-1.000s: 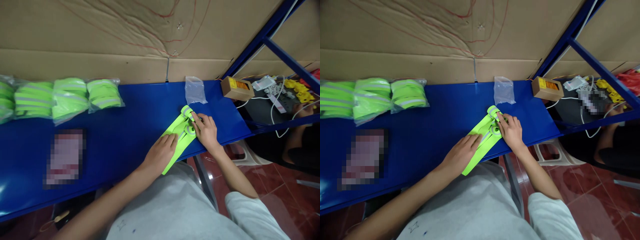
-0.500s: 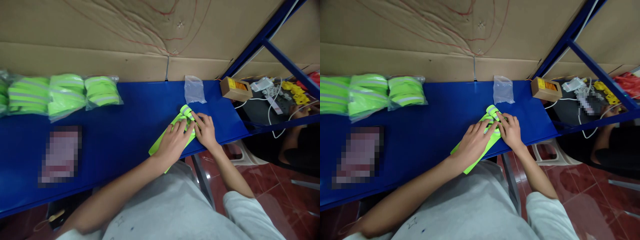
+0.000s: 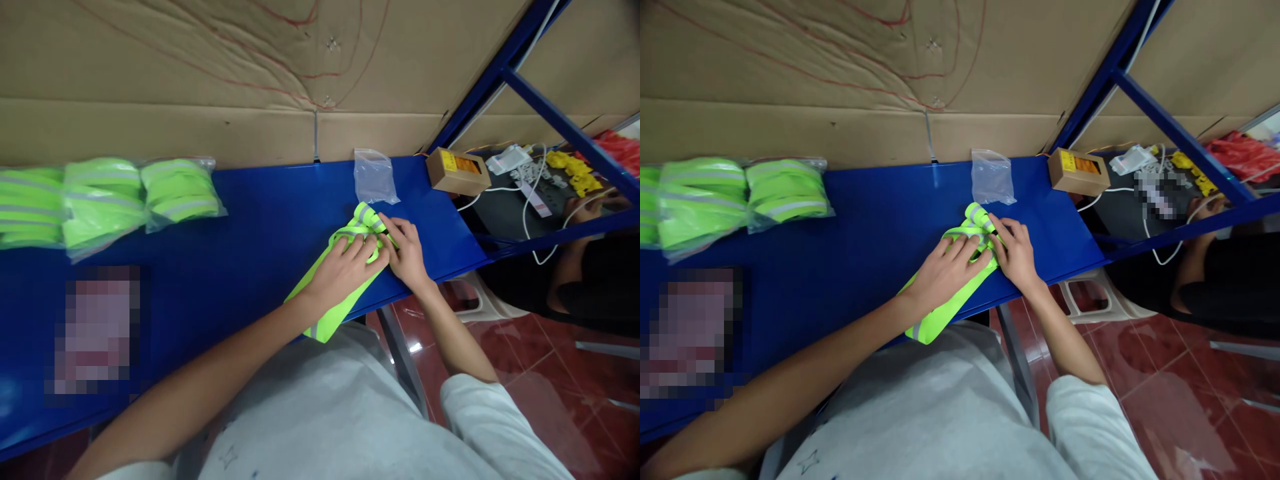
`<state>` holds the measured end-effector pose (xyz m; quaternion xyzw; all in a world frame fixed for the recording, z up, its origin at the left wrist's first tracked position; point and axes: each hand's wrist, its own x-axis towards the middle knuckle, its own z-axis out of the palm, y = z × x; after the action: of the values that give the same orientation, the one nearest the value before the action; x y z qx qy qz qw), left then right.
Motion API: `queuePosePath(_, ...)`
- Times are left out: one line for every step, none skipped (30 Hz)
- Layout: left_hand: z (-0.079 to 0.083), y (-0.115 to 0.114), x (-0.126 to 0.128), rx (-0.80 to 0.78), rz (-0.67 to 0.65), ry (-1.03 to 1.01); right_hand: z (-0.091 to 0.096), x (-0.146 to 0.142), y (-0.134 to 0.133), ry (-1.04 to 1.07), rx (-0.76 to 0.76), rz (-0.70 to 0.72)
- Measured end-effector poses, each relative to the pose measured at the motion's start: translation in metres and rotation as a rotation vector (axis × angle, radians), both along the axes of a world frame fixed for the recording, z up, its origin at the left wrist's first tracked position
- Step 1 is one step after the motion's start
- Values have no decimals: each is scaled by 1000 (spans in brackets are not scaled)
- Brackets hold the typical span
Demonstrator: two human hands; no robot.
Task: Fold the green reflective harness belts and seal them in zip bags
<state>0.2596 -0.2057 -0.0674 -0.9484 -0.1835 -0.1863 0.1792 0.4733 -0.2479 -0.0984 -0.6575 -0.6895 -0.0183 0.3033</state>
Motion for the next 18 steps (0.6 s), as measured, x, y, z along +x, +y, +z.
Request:
queuePosePath(0,1,2,14,-17,-19,0,-1,0,-4,2,-6)
queuePosePath(0,1,3,20,-34,-40,-1,-1,0,-7,5,-12)
queuePosePath(0,1,4,23,-56,-57,-1,-2,0,-11,8,-17)
queuePosePath(-1,2,3,29,-85,-68,-1,-3,0,-15,11,-22)
queuePosePath(-1,1,2,36,-115,-72,-1,-3,-1,-22,14,-25)
queuePosePath(-2,1,1,42,-141,-67,-1,-4,-1,-33,16,-26)
queuePosePath(-3,0,-1,43,-160,-54,-2,-4,-1,-48,20,-28)
queuePosePath(-3,-1,-3,35,-170,-34,-2,-4,-1,-67,23,-29)
queuePosePath(-4,-1,-4,18,-169,-14,-3,-5,-1,-85,26,-30)
queuePosePath(-4,-2,-6,-3,-162,0,-3,-5,-1,-100,26,-33)
queuePosePath(-4,-2,-7,-28,-155,9,-4,-5,-1,-111,25,-38)
queuePosePath(-5,-3,-8,-51,-150,12,-4,-5,-1,-120,22,-44)
queuePosePath(-5,-3,-8,-75,-149,13,-5,-5,-1,-128,19,-49)
queuePosePath(-6,-2,-9,-102,-148,12,-5,-5,-1,-136,15,-53)
queuePosePath(-6,-2,-9,-133,-145,10,-4,-5,-1,-143,12,-56)
queuePosePath(-6,-2,-9,-171,-140,11,-4,-5,-1,-148,8,-58)
queuePosePath(-6,-1,-9,-216,-131,8,-4,-5,-1,-151,4,-61)
queuePosePath(-5,0,-9,-268,-121,1,-3,-5,-1,-150,-2,-66)
